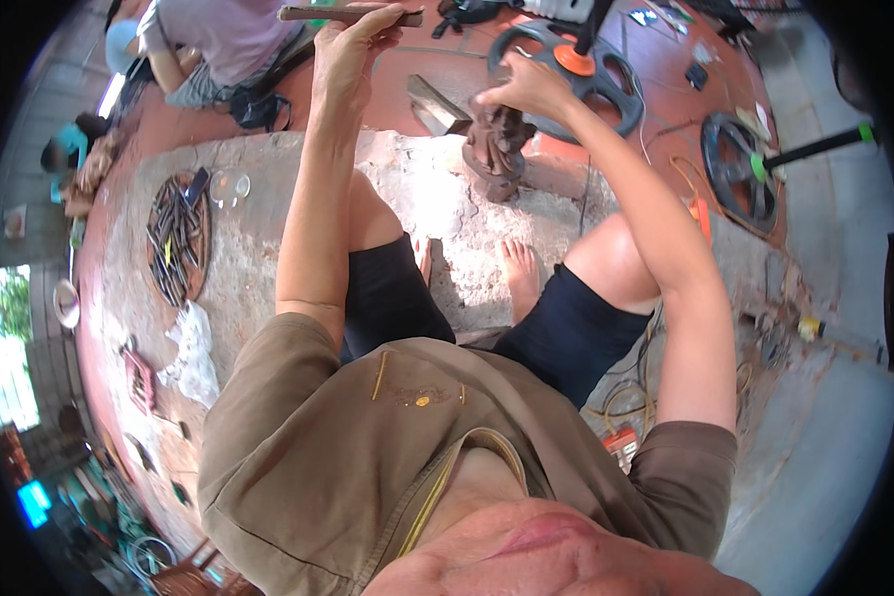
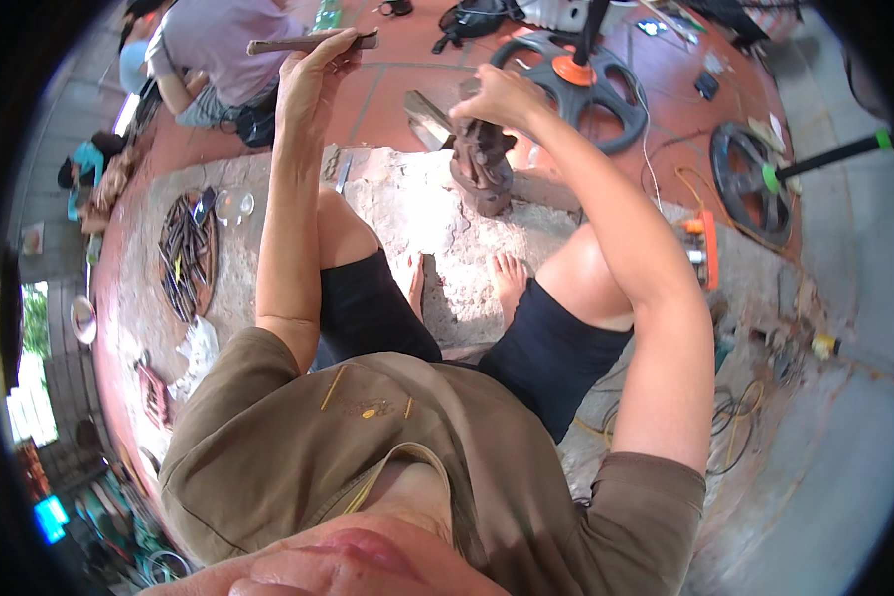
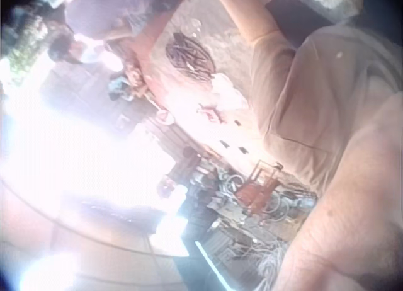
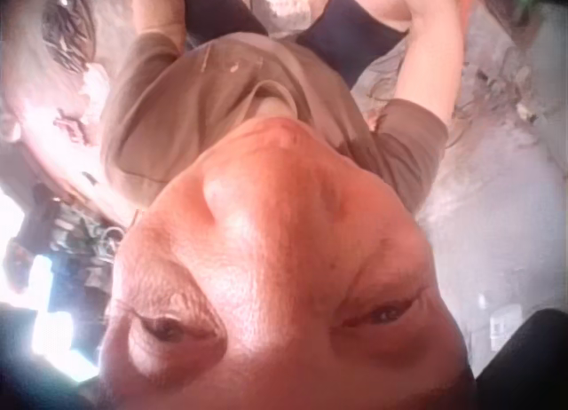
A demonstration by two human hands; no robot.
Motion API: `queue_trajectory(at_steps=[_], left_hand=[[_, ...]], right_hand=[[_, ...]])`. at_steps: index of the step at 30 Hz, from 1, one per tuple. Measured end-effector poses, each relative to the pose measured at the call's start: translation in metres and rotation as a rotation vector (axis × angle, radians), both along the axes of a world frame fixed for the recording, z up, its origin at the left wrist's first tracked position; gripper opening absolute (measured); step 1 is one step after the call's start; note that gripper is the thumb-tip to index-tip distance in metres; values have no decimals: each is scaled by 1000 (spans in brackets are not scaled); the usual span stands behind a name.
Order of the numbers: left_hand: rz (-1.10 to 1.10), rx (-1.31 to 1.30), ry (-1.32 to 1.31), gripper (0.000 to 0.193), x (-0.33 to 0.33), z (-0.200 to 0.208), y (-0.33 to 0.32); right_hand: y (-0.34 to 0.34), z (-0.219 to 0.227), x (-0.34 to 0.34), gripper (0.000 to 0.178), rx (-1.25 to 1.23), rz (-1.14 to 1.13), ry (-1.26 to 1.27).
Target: The person sits on the floor and carves a piece of wood using a chisel and a mallet. They hold the wood steady with one hand while striking the chisel with the mallet to shape the material.
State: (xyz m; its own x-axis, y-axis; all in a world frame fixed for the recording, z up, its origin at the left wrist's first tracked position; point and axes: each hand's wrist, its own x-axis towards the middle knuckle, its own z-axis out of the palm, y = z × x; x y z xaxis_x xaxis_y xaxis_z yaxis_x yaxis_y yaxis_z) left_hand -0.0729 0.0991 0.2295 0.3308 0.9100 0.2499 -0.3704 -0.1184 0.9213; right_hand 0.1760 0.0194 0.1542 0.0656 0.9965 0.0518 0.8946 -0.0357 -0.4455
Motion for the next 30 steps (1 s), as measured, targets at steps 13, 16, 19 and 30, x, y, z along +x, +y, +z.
queue_trajectory(at_steps=[13,16,19,30], left_hand=[[152,-45,-22,11,-67,14,4],[122,-52,-88,8,-72,8,11],[116,-67,-101,6,-74,14,3],[152,-57,-54,8,-82,12,0]], right_hand=[[-2,13,-13,60,42,57,-237],[4,8,-23,57,54,52,-211],[7,10,-37,54,139,87,-197],[20,18,-49,55,136,163,-72]])
